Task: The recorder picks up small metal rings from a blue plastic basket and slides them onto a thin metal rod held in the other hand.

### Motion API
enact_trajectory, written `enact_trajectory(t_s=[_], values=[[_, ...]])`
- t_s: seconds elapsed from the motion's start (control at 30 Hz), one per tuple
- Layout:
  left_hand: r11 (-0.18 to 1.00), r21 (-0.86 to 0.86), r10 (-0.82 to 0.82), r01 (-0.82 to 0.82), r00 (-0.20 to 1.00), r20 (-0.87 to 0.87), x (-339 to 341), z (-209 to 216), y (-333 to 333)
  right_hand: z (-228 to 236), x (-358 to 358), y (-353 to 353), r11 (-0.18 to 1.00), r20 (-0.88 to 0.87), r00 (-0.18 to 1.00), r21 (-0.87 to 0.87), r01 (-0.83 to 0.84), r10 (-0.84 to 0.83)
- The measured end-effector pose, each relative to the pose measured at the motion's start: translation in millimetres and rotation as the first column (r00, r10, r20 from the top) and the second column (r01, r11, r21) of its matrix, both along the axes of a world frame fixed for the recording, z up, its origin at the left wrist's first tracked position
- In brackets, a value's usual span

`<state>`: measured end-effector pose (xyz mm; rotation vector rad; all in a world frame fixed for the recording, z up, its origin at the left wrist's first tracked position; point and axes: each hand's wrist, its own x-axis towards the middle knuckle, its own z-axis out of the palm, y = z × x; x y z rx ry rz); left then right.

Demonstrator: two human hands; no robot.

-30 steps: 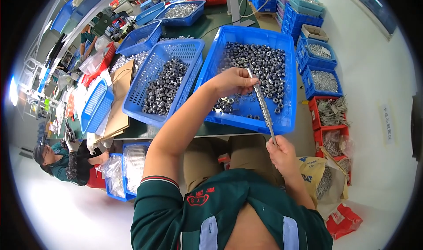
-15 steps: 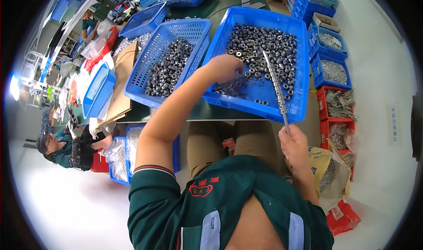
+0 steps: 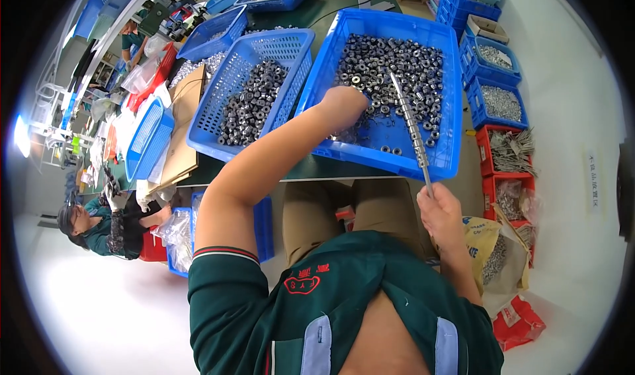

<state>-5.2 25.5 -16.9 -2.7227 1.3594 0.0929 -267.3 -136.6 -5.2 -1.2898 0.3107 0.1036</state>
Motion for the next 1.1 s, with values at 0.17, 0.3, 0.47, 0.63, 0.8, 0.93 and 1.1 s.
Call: enact_trajectory(t_s=[0.17, 0.3, 0.47, 0.63, 0.8, 0.93, 1.1], values=[[0.841, -0.439, 0.122, -0.316, 0.902, -0.415, 21.3, -1.8, 6.3, 0.1, -0.9, 1.3, 1.0, 0.0, 1.0, -0.013, 0.004, -0.004], [0.847, -0.405, 0.275, -0.344, 0.936, -0.219, 23.4, 11.6, 3.1, -1.4, -2.1, -1.3, 1.0, -0.007, 1.0, -0.029, -0.011, 0.01], [0.981, -0.102, 0.147, -0.165, 0.975, -0.165, 14.8, 12.8, -2.5, -1.7, -0.5, -1.8, 0.999, 0.006, 1.0, -0.04, -0.021, 0.021], [0.988, -0.003, 0.155, -0.156, 0.981, -0.117, 21.2, -8.3, -4.0, -1.9, 1.1, -0.7, 1.0, 0.007, 1.0, -0.019, -0.02, 0.02], [0.903, -0.355, 0.152, -0.243, 0.952, -0.264, 33.1, -0.5, 3.0, -2.8, 0.9, -0.4, 1.0, 0.023, 0.999, -0.013, -0.023, 0.024], [0.439, -0.337, -0.389, -0.833, 0.161, -0.907, 28.6, 35.2, -0.1, -6.4, -1.3, -4.3, 0.999, 0.013, 0.999, -0.04, -0.037, 0.037], [0.411, -0.274, -0.683, -0.869, -0.095, -0.725, 21.9, 36.5, -4.4, -5.1, 0.0, -7.6, 0.993, 0.01, 0.997, -0.091, -0.07, 0.072]])
